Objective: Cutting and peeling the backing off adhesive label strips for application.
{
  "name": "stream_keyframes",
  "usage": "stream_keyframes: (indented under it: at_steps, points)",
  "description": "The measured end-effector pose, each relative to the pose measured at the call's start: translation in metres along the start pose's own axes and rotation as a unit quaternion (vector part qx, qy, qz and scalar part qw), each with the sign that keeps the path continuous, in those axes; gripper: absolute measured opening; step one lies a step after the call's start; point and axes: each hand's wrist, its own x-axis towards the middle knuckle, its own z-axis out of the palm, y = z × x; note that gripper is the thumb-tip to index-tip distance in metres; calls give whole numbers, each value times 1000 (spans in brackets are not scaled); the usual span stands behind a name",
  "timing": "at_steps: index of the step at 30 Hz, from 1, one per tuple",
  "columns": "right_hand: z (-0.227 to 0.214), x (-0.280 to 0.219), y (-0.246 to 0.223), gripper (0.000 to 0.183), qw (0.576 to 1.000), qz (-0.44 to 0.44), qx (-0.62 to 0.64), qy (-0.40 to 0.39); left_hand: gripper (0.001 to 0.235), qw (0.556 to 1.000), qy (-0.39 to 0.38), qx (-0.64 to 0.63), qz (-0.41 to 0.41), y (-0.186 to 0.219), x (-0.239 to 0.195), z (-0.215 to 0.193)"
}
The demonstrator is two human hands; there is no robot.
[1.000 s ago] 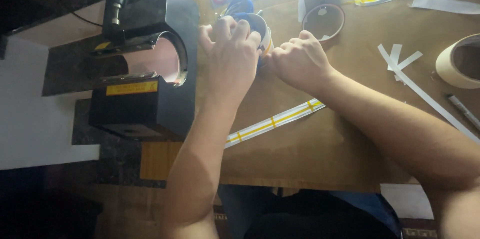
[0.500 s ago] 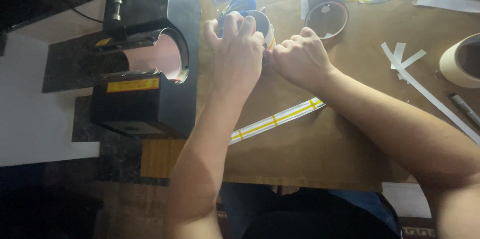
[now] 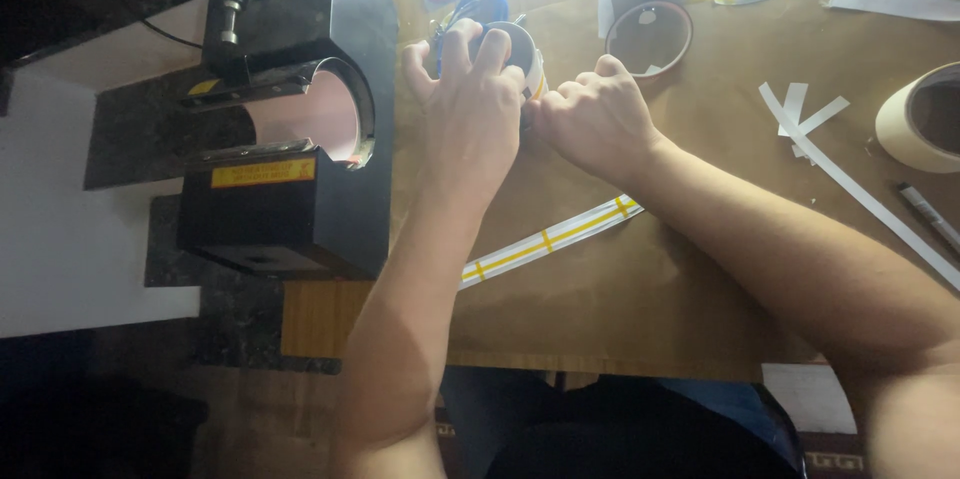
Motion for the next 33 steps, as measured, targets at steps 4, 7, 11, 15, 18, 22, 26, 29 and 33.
stream_keyframes:
  at_steps: [4, 7, 11, 15, 18, 22, 26, 29, 33]
  points:
    - [2, -2, -1, 46, 1000, 2, 2, -4, 12, 1000, 6, 5, -1, 1, 0, -2]
    - [1, 0, -2, 45, 1000, 7, -2, 1, 12, 1000, 4, 18, -5, 1, 0, -2]
    - [0, 0, -2, 36, 1000, 6, -7, -8, 14, 1000, 6, 14, -11, 1, 0, -4]
    - [9, -8, 16, 43, 997, 28, -76, -14, 13, 999, 12, 31, -15, 1, 1, -4]
    - [-1, -8, 14, 47, 999, 26, -39, -4, 11, 999, 37, 29, -6, 2, -1, 0]
    - [-6, 1, 8, 42, 999, -12, -12, -44, 11, 999, 16, 33, -18, 1, 2, 0]
    - [-6, 3, 5, 36, 999, -18, -11, -34, 10, 999, 35, 25, -25, 1, 0, 8]
    - [-5, 3, 4, 38, 1000, -8, -14, -24, 8, 999, 43, 27, -18, 1, 0, 3]
    - [-4, 2, 4, 35, 1000, -8, -4, -30, 8, 999, 27, 35, -25, 1, 0, 1]
